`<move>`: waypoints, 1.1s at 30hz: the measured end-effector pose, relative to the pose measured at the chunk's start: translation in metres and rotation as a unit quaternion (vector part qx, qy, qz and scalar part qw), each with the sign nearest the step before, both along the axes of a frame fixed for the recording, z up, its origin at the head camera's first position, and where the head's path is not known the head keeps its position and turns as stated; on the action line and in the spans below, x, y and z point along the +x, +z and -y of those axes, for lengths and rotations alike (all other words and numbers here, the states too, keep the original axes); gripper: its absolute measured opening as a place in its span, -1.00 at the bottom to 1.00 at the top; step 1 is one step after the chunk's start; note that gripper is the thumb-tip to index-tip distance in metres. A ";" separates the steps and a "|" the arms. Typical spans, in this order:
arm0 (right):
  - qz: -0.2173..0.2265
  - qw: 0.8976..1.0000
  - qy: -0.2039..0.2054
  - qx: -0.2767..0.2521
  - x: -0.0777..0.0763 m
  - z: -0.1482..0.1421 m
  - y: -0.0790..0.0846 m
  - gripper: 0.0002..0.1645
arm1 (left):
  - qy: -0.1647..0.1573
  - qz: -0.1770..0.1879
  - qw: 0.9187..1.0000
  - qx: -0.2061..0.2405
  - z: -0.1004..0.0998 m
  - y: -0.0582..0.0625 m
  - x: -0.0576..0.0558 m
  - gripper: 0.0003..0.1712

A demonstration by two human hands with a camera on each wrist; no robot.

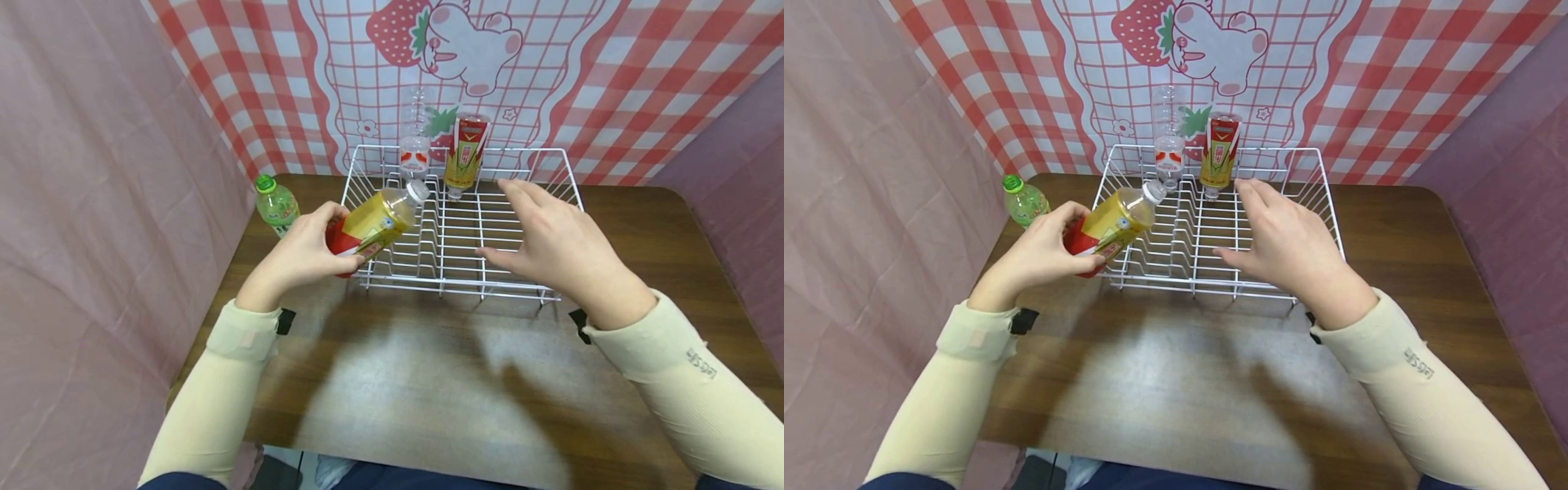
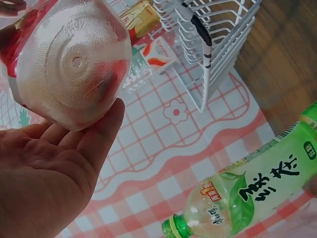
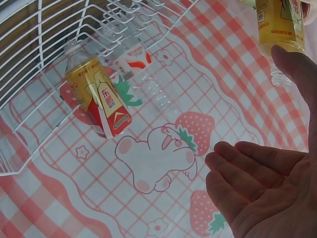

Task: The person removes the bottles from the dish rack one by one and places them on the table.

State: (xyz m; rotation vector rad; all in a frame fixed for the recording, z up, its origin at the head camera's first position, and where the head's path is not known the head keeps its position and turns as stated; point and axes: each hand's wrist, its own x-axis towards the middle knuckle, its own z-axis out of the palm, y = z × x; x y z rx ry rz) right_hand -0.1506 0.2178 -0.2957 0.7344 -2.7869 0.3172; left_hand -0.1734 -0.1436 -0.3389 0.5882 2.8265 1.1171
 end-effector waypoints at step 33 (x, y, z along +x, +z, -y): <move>-0.005 0.999 -0.019 -0.034 0.002 -0.019 -0.010 0.21 | 0.020 0.011 0.998 0.054 0.015 -0.002 0.004 -0.22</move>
